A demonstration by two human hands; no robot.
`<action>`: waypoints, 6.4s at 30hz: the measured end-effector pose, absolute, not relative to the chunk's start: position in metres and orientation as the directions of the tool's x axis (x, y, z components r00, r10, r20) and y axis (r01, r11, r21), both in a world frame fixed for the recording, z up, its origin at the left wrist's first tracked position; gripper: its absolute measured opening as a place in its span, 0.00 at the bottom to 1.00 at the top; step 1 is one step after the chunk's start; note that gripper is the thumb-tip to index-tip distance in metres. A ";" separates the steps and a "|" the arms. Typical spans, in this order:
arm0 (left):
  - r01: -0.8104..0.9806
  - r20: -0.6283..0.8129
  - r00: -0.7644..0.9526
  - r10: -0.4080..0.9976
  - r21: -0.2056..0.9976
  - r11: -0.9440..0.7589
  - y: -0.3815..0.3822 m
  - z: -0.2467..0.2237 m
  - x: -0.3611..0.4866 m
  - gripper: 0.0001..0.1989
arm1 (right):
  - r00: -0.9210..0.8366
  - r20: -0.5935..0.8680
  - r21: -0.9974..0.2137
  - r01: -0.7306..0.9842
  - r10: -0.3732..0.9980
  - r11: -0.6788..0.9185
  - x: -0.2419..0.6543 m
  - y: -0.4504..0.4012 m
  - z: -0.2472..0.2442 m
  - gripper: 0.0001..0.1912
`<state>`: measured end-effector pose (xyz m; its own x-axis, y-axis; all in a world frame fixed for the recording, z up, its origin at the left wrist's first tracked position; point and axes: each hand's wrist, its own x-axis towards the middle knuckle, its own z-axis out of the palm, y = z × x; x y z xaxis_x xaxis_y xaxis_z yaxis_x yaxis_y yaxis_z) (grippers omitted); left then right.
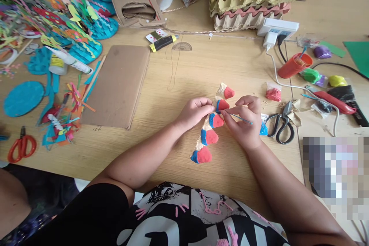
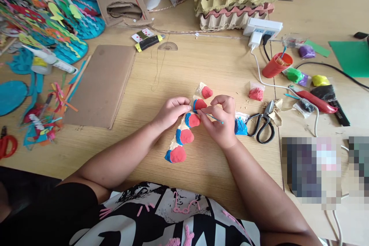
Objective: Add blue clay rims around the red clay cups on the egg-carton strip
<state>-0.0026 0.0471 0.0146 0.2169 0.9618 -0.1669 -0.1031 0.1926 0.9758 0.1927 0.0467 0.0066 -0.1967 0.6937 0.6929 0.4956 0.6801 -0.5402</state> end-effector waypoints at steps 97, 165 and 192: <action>0.129 -0.048 0.175 0.983 0.991 0.025 0.037 0.019 0.002 0.15 | -0.139 0.543 -0.724 0.422 0.828 0.546 0.189 0.044 0.011 0.08; 0.189 0.084 0.154 0.984 0.976 -0.113 0.034 0.019 0.003 0.15 | -0.072 0.431 -0.863 0.257 0.899 0.434 0.190 0.048 0.007 0.08; 0.177 0.162 0.191 0.968 0.964 -0.196 0.034 0.017 0.003 0.14 | -0.026 0.305 -0.930 0.210 0.952 0.303 0.191 0.047 0.011 0.11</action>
<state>0.0032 0.0339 0.0168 0.1914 0.9681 0.1615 0.1771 -0.1959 0.9645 0.1912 0.0466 0.0110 -0.0261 0.9521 0.3048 0.2097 0.3034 -0.9295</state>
